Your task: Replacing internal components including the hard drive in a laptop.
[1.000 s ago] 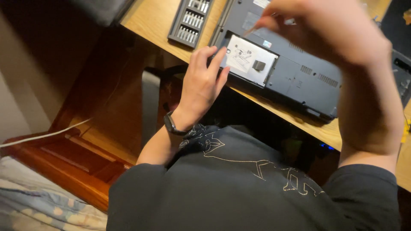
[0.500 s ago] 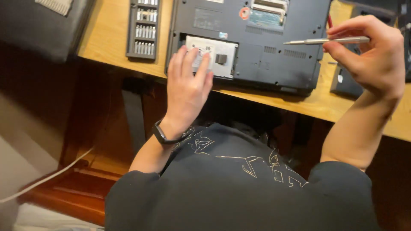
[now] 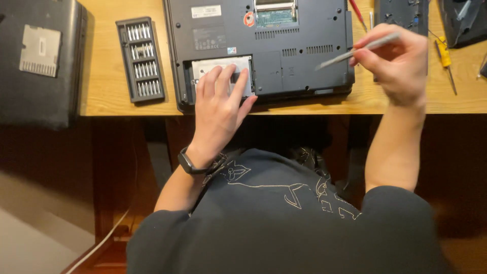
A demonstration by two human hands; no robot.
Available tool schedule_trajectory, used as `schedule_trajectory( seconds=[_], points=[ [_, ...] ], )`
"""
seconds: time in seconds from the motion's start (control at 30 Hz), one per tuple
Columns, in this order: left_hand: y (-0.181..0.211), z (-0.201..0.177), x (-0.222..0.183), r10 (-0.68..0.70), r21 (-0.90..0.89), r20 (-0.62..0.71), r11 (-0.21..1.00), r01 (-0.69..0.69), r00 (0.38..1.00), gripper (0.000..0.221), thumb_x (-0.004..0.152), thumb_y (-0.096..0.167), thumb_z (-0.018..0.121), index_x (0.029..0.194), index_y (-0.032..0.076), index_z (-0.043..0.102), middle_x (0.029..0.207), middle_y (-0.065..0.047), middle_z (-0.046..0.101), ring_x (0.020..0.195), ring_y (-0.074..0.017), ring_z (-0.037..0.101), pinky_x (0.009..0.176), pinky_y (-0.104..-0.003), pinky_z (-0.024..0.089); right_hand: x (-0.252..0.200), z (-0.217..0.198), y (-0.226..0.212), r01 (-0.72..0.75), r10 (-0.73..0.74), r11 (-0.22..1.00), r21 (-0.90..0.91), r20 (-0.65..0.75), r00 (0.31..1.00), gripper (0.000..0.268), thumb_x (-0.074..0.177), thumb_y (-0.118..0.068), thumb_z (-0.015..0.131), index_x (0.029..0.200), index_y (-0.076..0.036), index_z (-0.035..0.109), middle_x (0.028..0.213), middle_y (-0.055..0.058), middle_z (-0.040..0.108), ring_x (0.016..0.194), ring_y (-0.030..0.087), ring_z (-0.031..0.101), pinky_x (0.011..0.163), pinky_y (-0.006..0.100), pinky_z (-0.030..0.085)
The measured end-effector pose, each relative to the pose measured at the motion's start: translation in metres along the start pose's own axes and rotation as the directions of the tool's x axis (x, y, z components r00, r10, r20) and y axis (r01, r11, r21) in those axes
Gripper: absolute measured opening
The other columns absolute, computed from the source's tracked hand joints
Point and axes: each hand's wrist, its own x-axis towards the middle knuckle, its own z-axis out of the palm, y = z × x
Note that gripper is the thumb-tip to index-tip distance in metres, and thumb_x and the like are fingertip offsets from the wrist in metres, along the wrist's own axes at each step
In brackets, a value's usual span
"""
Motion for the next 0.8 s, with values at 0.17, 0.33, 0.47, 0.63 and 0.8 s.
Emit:
schedule_trajectory(
  seconds=[0.17,0.33,0.47,0.63,0.8],
  points=[
    [-0.004,-0.001,0.005,0.026,-0.006,0.002,1.000,-0.026,1.000,0.051,0.092,0.030,0.082,0.134,0.007,0.066,0.135,-0.014,0.057,0.126,-0.0350,0.051,0.107,-0.049,0.040,0.007,0.033,0.005,-0.093,0.101,0.980,0.177,-0.035,0.994,0.008,0.107,-0.003,0.067,0.113,0.003,0.065,0.101,0.008,0.068,0.087,0.016,0.069,0.083,0.031,0.061],
    [-0.005,-0.003,0.009,-0.010,-0.059,-0.037,0.998,0.008,0.999,0.037,0.093,0.020,0.080,0.125,0.007,0.069,0.127,-0.010,0.062,0.121,-0.0308,0.056,0.102,-0.044,0.043,0.016,0.054,0.021,-0.132,0.128,0.968,0.215,0.034,0.991,0.010,0.110,-0.010,0.062,0.112,0.000,0.060,0.098,0.006,0.065,0.086,0.014,0.067,0.081,0.031,0.060],
    [-0.008,-0.004,0.013,-0.100,-0.216,-0.079,0.973,0.081,0.992,0.025,0.093,0.005,0.078,0.116,0.003,0.068,0.115,-0.010,0.065,0.114,-0.0298,0.061,0.098,-0.041,0.049,0.023,0.062,0.024,-0.170,0.160,0.955,0.244,0.061,0.985,0.012,0.110,-0.012,0.061,0.112,-0.001,0.059,0.095,0.004,0.063,0.083,0.012,0.066,0.079,0.030,0.059],
    [-0.012,-0.004,0.012,-0.138,-0.250,-0.136,0.963,0.101,0.981,0.020,0.090,0.005,0.079,0.104,0.002,0.066,0.108,-0.011,0.066,0.109,-0.0300,0.061,0.094,-0.042,0.050,0.022,0.062,0.026,-0.191,0.187,0.954,0.233,0.040,0.982,0.012,0.107,-0.013,0.063,0.109,-0.001,0.060,0.095,0.003,0.064,0.082,0.012,0.066,0.077,0.029,0.058],
    [-0.010,-0.007,0.010,-0.182,-0.177,-0.171,0.973,0.152,0.968,0.013,0.091,0.007,0.080,0.093,0.005,0.068,0.103,-0.008,0.066,0.103,-0.0300,0.060,0.090,-0.041,0.049,0.021,0.062,0.021,-0.201,0.199,0.951,0.235,0.033,0.980,0.012,0.105,-0.013,0.064,0.107,-0.002,0.061,0.094,0.003,0.064,0.081,0.012,0.066,0.077,0.028,0.058]
  ],
)
